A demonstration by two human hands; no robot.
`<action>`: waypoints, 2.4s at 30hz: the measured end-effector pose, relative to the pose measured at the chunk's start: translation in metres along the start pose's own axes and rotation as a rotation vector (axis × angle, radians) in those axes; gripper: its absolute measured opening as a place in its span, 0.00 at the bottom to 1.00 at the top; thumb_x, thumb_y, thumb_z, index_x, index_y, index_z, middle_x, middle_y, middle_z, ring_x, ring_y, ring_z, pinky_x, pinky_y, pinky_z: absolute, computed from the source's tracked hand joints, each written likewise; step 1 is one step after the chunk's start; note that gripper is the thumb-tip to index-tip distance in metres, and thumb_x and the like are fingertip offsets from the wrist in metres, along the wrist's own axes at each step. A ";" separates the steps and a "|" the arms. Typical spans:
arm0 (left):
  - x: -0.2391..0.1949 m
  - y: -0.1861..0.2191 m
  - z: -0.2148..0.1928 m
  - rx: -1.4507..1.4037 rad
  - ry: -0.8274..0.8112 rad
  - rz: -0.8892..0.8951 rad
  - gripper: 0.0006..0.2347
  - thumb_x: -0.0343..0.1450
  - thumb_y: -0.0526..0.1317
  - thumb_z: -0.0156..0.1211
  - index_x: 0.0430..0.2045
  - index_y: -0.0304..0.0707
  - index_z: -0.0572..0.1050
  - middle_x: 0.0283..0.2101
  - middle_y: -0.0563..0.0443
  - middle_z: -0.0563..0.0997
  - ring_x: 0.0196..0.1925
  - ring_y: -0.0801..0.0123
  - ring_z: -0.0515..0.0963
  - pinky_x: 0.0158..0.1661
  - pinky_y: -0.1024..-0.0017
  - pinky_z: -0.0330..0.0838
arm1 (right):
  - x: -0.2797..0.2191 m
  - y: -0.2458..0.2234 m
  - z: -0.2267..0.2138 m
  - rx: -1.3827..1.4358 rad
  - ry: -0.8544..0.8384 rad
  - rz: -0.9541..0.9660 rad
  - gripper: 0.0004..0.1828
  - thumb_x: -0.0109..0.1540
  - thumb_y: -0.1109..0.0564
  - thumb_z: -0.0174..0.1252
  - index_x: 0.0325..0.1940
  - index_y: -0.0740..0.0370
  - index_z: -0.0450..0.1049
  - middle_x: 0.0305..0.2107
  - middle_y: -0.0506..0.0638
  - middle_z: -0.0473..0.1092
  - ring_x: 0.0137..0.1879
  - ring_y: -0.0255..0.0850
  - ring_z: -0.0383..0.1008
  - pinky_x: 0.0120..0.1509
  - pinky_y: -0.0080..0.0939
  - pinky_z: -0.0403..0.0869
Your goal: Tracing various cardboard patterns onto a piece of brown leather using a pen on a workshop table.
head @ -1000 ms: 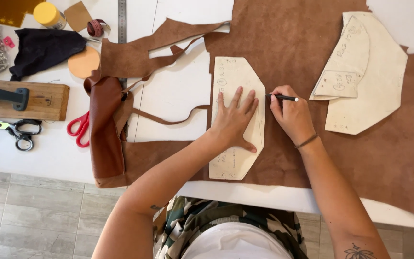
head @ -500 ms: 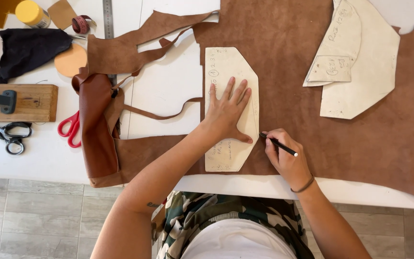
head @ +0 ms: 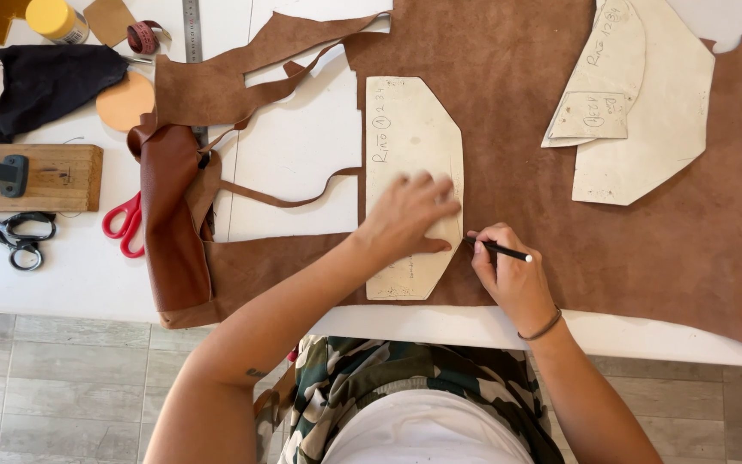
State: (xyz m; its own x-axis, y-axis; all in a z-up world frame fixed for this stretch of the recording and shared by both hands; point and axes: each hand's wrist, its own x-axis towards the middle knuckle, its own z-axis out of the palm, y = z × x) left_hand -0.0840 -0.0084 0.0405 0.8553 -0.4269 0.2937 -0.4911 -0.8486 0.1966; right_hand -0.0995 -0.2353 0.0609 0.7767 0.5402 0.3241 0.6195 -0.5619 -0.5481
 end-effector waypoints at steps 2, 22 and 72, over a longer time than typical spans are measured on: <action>-0.016 0.002 0.021 0.021 0.000 0.024 0.20 0.58 0.57 0.74 0.38 0.60 0.75 0.41 0.63 0.69 0.46 0.65 0.73 0.41 0.63 0.71 | 0.004 0.001 -0.002 -0.024 -0.011 0.003 0.04 0.70 0.56 0.51 0.44 0.57 0.66 0.37 0.52 0.79 0.41 0.55 0.81 0.39 0.48 0.79; -0.054 0.003 -0.019 -0.148 -0.041 0.063 0.28 0.59 0.61 0.72 0.53 0.56 0.78 0.60 0.57 0.70 0.65 0.61 0.69 0.65 0.29 0.53 | -0.017 -0.032 0.007 -0.235 0.029 -0.120 0.05 0.69 0.53 0.54 0.41 0.54 0.69 0.21 0.48 0.69 0.30 0.50 0.77 0.31 0.43 0.75; -0.062 -0.005 -0.002 -0.143 0.042 0.115 0.29 0.64 0.64 0.67 0.59 0.60 0.73 0.63 0.57 0.68 0.67 0.62 0.67 0.67 0.31 0.50 | -0.027 -0.040 0.019 0.256 -0.204 -0.288 0.08 0.68 0.54 0.53 0.42 0.61 0.71 0.26 0.54 0.70 0.30 0.54 0.75 0.27 0.45 0.74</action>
State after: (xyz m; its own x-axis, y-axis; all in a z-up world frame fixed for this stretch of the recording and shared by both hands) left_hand -0.1351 0.0230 0.0231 0.7861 -0.5025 0.3598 -0.6060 -0.7409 0.2893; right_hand -0.1471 -0.2158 0.0597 0.5219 0.7793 0.3470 0.7396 -0.2107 -0.6393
